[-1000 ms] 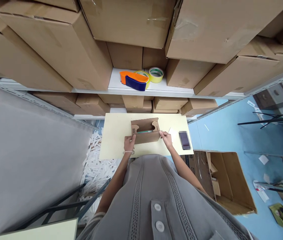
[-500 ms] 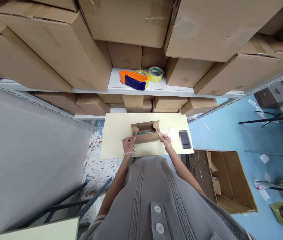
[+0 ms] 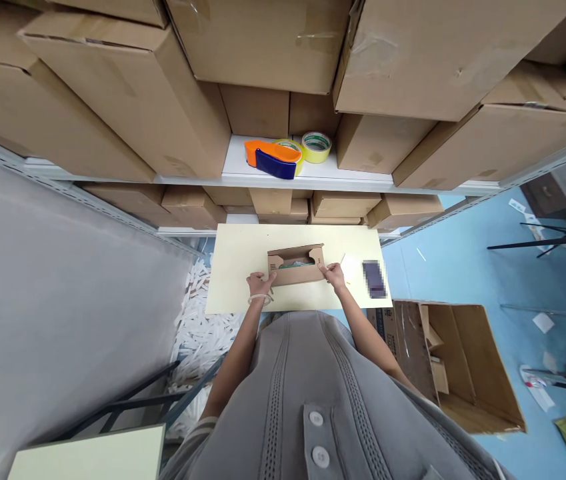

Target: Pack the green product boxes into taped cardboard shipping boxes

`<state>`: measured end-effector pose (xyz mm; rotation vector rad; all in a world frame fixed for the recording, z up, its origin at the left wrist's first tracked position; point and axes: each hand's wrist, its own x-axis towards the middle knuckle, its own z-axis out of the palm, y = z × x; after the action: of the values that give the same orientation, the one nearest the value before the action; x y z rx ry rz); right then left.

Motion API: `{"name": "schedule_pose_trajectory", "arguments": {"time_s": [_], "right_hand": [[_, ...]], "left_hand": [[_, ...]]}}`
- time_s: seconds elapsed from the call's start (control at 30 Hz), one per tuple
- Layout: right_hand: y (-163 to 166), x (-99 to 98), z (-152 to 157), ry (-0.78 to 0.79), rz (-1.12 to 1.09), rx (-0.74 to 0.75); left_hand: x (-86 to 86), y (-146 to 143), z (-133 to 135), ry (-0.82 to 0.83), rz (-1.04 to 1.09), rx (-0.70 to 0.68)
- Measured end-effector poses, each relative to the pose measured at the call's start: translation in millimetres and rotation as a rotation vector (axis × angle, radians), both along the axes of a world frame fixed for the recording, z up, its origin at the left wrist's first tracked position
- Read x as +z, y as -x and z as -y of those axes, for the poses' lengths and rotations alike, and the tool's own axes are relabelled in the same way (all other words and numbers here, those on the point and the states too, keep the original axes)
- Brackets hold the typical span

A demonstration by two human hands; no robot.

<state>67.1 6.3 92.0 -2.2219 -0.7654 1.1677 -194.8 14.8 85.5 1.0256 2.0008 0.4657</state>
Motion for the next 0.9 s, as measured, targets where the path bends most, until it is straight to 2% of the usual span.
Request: {"name": "schedule_pose_trajectory", "arguments": {"time_s": [0.07, 0.13, 0.27, 0.33, 0.43, 0.53, 0.67, 0.77, 0.9], "right_hand": [[-1.6, 3.5, -2.0, 0.07, -0.041, 0.017], [-3.1, 8.1, -3.4, 0.105, -0.064, 0.038], [-3.2, 15.6, -4.9, 0.161, -0.093, 0.077], [-2.3, 17.0, -4.7, 0.174, -0.099, 0.089], [-1.3, 16.2, -3.3, 0.183, -0.103, 0.096], [-0.9, 13.5, -1.8, 0.18, -0.102, 0.094], [0.0, 8.3, -2.6, 0.159, -0.093, 0.077], [0.1, 4.3, -4.6, 0.147, -0.089, 0.059], [-0.7, 0.9, -6.3, 0.14, -0.091, 0.042]], "left_hand": [[8.0, -2.9, 0.9, 0.007, -0.056, -0.039], [19.7, -8.7, 1.4, -0.101, -0.21, -0.134], [46.2, -29.3, -6.3, -0.457, -0.514, -0.517], [55.8, -41.9, -17.4, -0.556, -0.539, -0.709], [61.9, -58.7, -42.7, -0.633, -0.529, -0.892], [59.0, -70.6, -71.6, -0.627, -0.526, -1.042], [47.4, -80.9, -99.2, -0.459, -0.494, -1.205], [38.1, -85.1, -105.6, -0.368, -0.413, -1.242], [31.6, -85.8, -101.8, -0.354, -0.378, -1.21]]}}
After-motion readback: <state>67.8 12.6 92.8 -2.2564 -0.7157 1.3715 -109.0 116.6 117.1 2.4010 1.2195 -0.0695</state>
